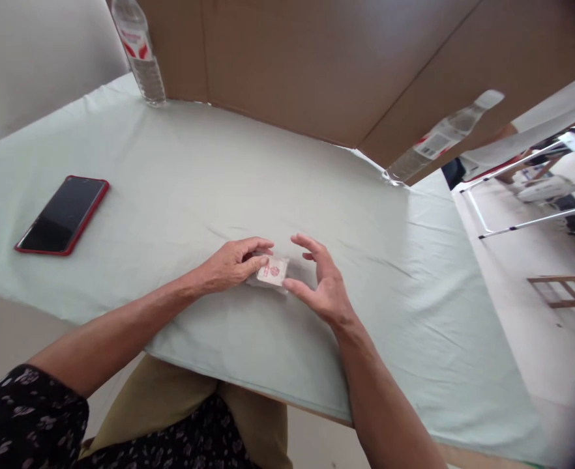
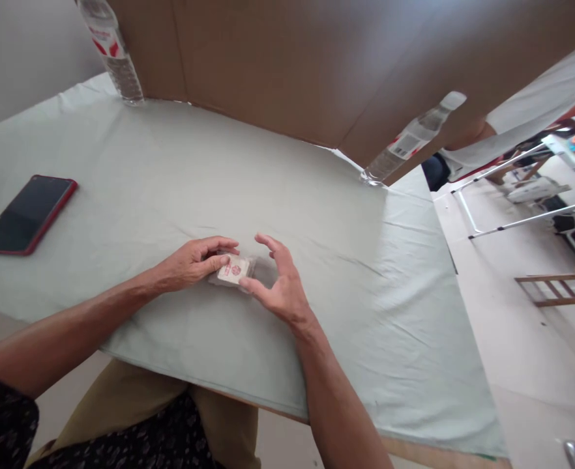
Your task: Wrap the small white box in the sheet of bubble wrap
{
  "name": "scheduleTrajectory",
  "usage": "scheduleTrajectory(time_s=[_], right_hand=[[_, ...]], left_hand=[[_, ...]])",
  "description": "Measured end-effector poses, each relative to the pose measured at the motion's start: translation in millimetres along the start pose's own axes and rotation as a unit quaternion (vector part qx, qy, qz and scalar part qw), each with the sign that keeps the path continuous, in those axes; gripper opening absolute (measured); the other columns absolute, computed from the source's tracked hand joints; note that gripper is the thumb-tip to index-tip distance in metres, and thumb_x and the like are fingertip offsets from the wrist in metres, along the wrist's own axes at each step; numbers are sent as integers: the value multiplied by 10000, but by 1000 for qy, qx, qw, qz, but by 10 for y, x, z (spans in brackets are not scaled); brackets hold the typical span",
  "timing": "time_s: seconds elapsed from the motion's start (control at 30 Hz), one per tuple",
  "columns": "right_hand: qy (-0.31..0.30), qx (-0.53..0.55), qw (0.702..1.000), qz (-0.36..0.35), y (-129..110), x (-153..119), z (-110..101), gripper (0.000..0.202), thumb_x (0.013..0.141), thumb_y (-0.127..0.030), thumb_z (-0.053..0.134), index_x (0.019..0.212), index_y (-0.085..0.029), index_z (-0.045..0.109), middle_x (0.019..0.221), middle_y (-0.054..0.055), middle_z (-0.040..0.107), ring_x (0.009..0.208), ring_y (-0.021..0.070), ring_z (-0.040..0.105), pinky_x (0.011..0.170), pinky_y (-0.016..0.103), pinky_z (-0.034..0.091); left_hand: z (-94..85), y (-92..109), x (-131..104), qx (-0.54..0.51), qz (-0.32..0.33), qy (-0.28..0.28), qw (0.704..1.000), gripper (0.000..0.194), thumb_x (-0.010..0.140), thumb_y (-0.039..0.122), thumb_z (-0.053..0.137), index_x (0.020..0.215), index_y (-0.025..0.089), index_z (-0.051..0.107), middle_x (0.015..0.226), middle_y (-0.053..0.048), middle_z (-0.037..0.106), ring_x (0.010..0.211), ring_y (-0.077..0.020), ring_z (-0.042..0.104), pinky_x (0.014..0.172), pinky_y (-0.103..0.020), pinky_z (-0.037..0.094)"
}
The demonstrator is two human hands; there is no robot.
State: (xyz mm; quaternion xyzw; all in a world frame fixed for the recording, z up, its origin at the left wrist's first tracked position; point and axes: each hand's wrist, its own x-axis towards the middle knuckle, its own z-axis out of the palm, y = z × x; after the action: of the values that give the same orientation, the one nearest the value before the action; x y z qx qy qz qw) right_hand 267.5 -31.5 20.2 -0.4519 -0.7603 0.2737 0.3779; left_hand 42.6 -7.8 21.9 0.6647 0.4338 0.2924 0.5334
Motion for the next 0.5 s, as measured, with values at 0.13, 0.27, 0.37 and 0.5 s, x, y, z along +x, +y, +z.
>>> scheduleTrajectory(time_s=[0.13, 0.27, 0.37, 0.5], right_hand=[[-84, -36, 996, 1, 76, -4, 28, 882, 751, -501, 779, 1495, -318, 343, 1459, 113, 520, 1333, 323, 500, 1085, 534, 408], [-59, -77, 994, -42, 42, -9, 83, 768, 808, -395, 734, 1478, -318, 367, 1285, 87, 639, 1210, 295, 591, 1041, 496, 440], [-42, -94, 993, -59, 27, -8, 97, 711, 817, -358, 721, 1450, -304, 402, 1221, 80, 669, 1132, 281, 630, 990, 473, 473], [-32, -105, 992, -60, 48, -9, 104, 669, 826, -365, 711, 1428, -292, 429, 1196, 85, 681, 1103, 275, 645, 974, 461, 485]], left_hand=[[-19, -22, 3, -17, -9, -3, 1000, 458, 895, 380, 547, 1288, 151, 597, 1254, -120, 683, 1019, -220, 660, 850, -340, 518], [-39, -15, -6, -18, -6, -6, 1000, 429, 888, 382, 556, 1242, 150, 627, 1223, -109, 692, 1014, -219, 660, 847, -339, 519], [-54, 4, -19, 7, 15, 9, 1000, 439, 855, 341, 601, 1255, 162, 625, 1215, -101, 691, 1002, -213, 654, 851, -337, 520], [-70, 4, -24, 75, 119, 31, 990, 333, 833, 266, 619, 1149, 186, 685, 1194, -90, 686, 1015, -203, 640, 873, -326, 507]])
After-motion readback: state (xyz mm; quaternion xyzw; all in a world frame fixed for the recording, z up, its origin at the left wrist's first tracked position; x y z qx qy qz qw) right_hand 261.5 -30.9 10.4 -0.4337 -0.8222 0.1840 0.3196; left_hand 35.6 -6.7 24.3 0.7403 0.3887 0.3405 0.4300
